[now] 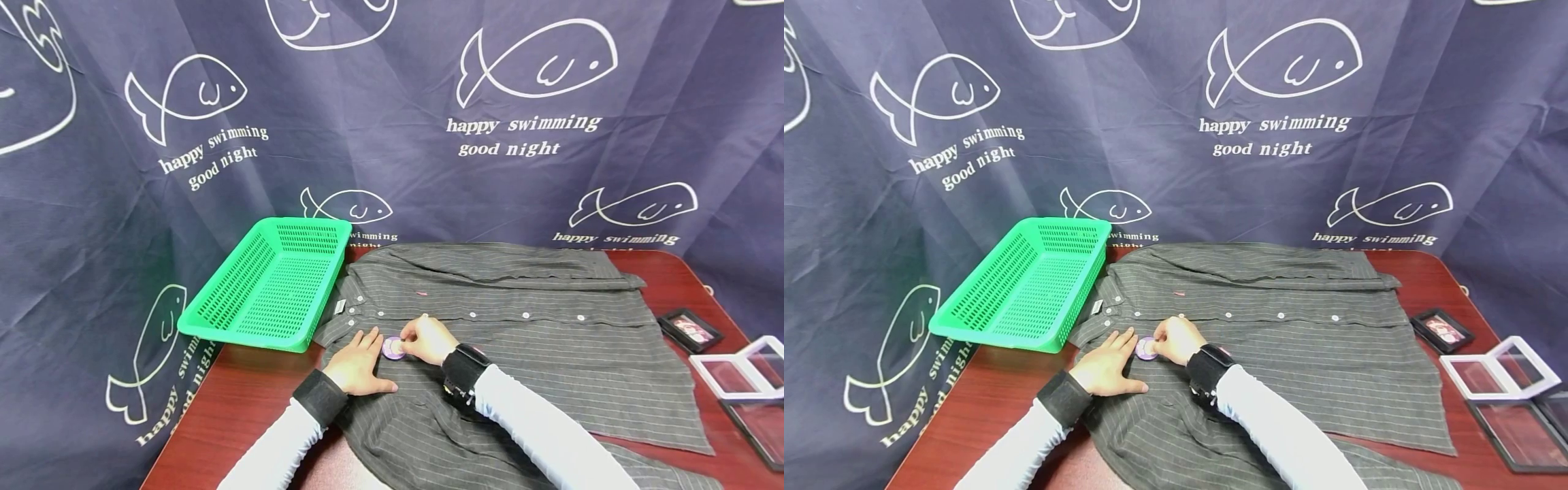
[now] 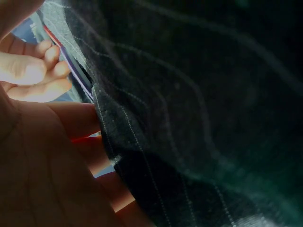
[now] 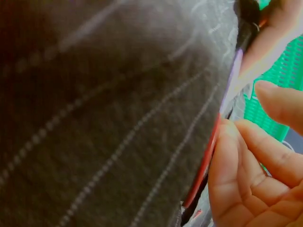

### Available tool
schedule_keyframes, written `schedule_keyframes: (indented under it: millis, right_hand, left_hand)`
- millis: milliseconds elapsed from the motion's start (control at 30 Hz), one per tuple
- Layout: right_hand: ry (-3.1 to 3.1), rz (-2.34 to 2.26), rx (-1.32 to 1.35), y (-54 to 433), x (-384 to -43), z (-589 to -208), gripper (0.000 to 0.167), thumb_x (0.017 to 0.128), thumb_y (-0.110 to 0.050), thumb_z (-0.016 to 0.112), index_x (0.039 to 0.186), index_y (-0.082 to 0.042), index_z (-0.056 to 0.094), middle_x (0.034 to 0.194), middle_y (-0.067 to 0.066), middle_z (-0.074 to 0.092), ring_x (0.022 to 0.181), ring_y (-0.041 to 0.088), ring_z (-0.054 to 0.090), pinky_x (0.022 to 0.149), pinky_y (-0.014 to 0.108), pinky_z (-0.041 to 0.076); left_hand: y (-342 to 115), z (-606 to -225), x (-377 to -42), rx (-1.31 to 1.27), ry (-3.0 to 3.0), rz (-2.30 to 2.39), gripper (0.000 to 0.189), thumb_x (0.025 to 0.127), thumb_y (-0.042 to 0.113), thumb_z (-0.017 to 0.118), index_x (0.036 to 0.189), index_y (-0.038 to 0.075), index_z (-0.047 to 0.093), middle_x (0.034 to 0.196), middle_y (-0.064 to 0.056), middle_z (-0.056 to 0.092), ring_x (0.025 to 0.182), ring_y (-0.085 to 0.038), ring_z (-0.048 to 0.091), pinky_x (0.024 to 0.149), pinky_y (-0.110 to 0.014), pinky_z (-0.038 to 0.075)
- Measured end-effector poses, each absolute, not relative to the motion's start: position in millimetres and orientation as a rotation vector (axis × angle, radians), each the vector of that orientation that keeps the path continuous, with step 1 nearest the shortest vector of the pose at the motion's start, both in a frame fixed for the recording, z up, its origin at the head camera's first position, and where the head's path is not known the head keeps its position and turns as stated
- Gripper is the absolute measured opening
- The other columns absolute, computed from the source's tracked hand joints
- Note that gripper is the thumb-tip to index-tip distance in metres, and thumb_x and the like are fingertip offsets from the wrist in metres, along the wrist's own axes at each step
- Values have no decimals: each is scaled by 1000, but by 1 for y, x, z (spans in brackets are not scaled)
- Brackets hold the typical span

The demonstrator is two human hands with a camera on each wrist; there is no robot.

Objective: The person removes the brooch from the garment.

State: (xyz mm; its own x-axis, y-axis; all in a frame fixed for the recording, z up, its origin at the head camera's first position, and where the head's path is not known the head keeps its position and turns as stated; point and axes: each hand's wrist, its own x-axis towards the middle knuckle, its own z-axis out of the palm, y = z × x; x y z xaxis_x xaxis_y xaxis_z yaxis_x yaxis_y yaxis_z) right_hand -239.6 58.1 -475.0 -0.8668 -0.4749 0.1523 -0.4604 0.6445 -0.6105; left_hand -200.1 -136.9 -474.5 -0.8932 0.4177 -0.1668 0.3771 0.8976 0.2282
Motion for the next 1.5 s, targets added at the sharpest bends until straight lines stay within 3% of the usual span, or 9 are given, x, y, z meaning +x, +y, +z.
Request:
schedule_keyframes:
  millis: [100, 333, 800, 1267, 1500]
  right_hand:
    - [2845, -1022, -785, 56, -238, -476, 8, 74, -10, 75, 80, -5, 72, 68, 0, 70, 61, 5, 54, 63, 26, 48]
    - [2878, -961, -687, 50, -237, -475, 15, 69, -8, 77, 83, -4, 72, 71, 2, 71, 67, 10, 62, 66, 28, 50]
    - [2918, -897, -681, 45, -235, -477, 23, 66, -5, 80, 87, -2, 71, 76, 6, 67, 72, 18, 62, 69, 32, 51]
    - [2904, -827, -728, 45, -238, -476, 32, 67, -6, 81, 97, 0, 73, 77, 7, 67, 75, 19, 61, 69, 31, 50]
    - [2890, -860, -739, 45, -238, -478, 29, 66, -6, 81, 93, -2, 71, 76, 4, 63, 72, 16, 57, 68, 30, 47]
  left_hand:
    - [-137, -475, -200, 603, 2851, 281, 101, 74, 61, 72, 147, -2, 40, 157, -18, 34, 142, -47, 32, 110, -55, 37]
    - [-137, -475, -200, 595, 2851, 270, 101, 75, 61, 72, 148, -1, 39, 157, -18, 33, 143, -46, 31, 110, -55, 38]
    - [-137, -474, -199, 613, 2856, 292, 101, 74, 60, 73, 147, -2, 40, 156, -19, 35, 142, -47, 33, 109, -56, 39]
    - [-135, -472, -204, 593, 2859, 356, 91, 77, 55, 73, 145, 1, 45, 154, -15, 39, 141, -46, 35, 108, -57, 40]
    - [-135, -472, -205, 606, 2862, 348, 90, 76, 53, 74, 145, 2, 45, 154, -14, 40, 139, -46, 37, 107, -57, 41]
